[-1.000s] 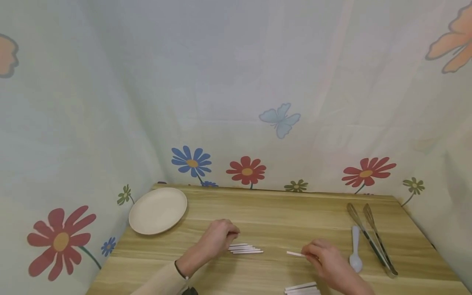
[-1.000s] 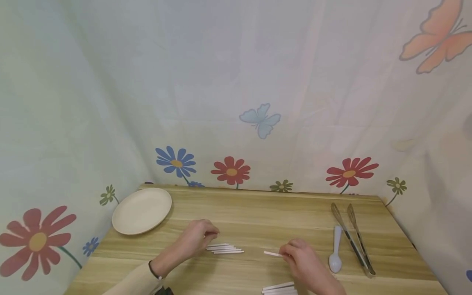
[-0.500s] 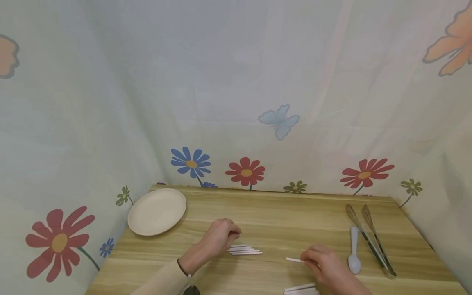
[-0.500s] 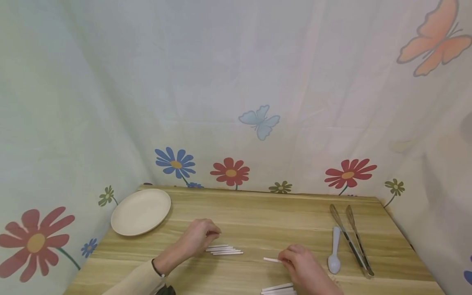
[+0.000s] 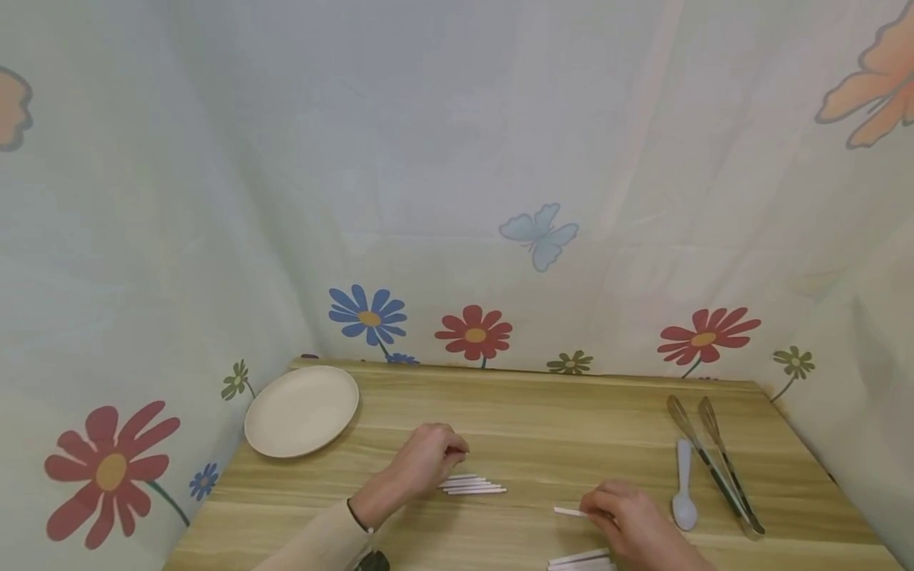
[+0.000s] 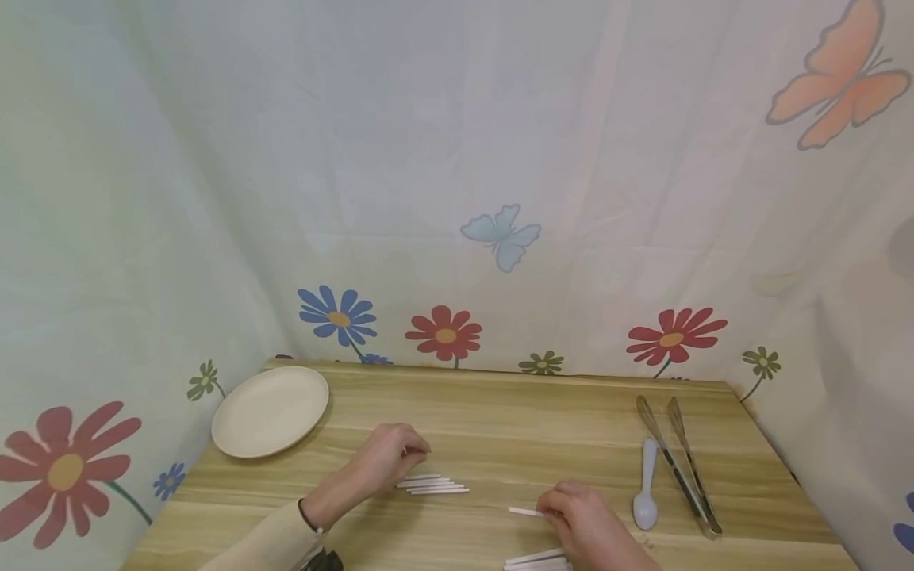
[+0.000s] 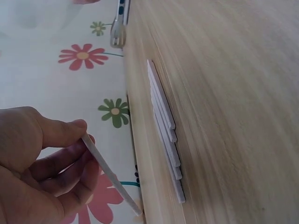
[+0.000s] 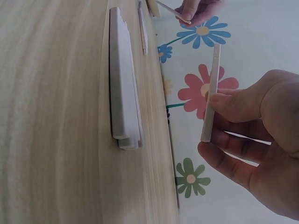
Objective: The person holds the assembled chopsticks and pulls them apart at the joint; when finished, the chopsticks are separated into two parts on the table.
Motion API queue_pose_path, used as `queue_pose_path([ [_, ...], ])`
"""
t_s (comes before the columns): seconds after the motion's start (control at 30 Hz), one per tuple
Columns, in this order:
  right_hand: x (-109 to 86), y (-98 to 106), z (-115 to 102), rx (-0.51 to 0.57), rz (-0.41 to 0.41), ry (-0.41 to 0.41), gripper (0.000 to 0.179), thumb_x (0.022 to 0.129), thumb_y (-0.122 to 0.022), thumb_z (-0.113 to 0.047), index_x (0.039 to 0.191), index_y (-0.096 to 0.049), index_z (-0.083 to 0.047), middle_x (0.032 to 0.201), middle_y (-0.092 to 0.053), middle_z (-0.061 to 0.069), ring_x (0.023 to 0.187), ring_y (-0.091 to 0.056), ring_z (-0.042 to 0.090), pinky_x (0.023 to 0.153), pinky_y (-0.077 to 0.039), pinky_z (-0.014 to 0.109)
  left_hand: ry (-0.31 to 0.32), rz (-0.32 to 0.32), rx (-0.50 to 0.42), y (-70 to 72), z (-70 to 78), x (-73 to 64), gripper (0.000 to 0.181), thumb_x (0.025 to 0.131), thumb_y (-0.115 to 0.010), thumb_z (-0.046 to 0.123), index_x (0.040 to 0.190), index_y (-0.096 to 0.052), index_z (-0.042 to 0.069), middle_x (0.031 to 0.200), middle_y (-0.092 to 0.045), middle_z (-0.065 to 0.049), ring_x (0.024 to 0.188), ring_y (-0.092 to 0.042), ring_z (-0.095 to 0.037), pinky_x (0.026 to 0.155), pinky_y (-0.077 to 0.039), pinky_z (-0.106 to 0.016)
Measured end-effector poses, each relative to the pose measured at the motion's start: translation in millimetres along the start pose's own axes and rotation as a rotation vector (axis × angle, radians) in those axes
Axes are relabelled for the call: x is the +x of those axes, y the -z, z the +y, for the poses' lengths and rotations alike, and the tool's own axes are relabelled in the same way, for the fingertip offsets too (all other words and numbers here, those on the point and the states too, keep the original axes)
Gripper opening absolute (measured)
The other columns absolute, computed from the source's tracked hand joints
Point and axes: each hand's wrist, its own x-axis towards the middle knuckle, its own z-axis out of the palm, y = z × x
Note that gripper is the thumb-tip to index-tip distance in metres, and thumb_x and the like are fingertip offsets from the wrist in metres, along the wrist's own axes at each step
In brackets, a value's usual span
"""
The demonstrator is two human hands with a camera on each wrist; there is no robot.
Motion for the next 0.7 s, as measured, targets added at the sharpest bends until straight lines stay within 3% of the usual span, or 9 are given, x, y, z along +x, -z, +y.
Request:
queue_pose_path([
  [0.3,-2.7,-5.1,1.7,-0.003,0.021,0.051,0.022,0.075,-0.079,-0.005,0.089,-0.071,-0.02,0.087,-0.065,-0.012,0.081,-0.061,0.003,0.068,-0.049,0.016,0.009,-0.019,0.001,-5.1,-0.5,0.8,0.006,0.084,-0.074,0.01,0.088,-0.078,0.01,0.08,-0.07,0.003,0.07,-0.059,0.0,0.061,-0.048,-0.015],
  [0.7,-3.6,-4.5,1.7,0.044,-0.018,0.065,0.006,0.085,-0.073,-0.013,0.089,-0.072,-0.017,0.086,-0.066,-0.01,0.08,-0.06,0.003,0.067,-0.05,0.018,0.05,-0.08,-0.003,-15.3,-6.6,5.1,0.008,0.086,-0.072,0.01,0.091,-0.078,0.009,0.082,-0.069,0.002,0.071,-0.057,-0.001,0.062,-0.048,-0.016],
])
